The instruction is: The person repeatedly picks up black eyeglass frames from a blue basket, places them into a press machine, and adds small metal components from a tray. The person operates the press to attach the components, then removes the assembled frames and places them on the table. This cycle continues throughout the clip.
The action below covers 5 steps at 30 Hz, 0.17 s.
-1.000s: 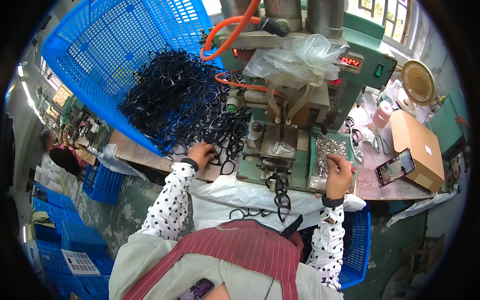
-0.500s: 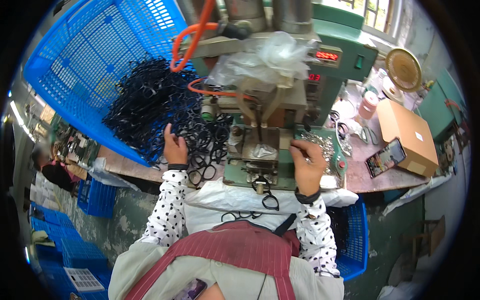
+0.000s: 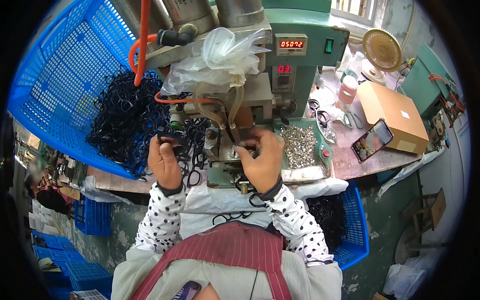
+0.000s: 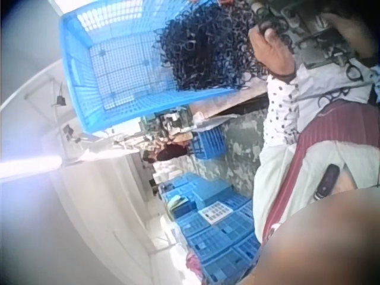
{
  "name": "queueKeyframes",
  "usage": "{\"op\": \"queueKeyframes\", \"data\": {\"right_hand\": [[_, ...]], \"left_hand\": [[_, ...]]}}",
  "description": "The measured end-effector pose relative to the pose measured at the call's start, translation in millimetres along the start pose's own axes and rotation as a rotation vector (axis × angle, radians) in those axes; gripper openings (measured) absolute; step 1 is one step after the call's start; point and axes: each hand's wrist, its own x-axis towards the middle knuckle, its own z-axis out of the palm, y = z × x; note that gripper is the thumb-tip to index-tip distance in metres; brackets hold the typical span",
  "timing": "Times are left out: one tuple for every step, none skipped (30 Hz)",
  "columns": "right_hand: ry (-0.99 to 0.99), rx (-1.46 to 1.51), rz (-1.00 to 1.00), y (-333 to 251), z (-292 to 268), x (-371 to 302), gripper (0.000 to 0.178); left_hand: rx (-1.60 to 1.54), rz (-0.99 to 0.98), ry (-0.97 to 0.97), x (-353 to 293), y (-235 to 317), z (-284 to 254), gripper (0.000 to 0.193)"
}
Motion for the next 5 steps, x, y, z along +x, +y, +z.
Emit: {"op": "queueKeyframes", "data": {"right_hand": [[-0.013, 0.045, 0.035, -5.5, 1.9, 0.6, 0.048], [-0.022, 0.087, 0.07, -7.2, 2.7, 0.0, 0.049], [-0.021, 0.154, 0.14, -6.9, 3.5, -0.7, 0.048], [-0.022, 0.225, 0.211, -7.7, 4.3, -0.4, 0.047], [-0.022, 0.296, 0.282, -8.0, 4.6, -0.1, 0.047]], "left_hand": [[-0.018, -0.001, -0.064, 5.2, 18.3, -0.1, 0.027], [-0.064, -0.082, -0.117, 13.4, 33.7, 4.3, 0.022], [-0.124, -0.125, -0.086, 18.4, 36.6, 11.4, 0.019], [-0.18, -0.169, -0.054, 22.6, 39.0, 14.9, 0.017], [-0.131, -0.174, -0.081, 23.0, 41.3, 13.6, 0.016]]}}
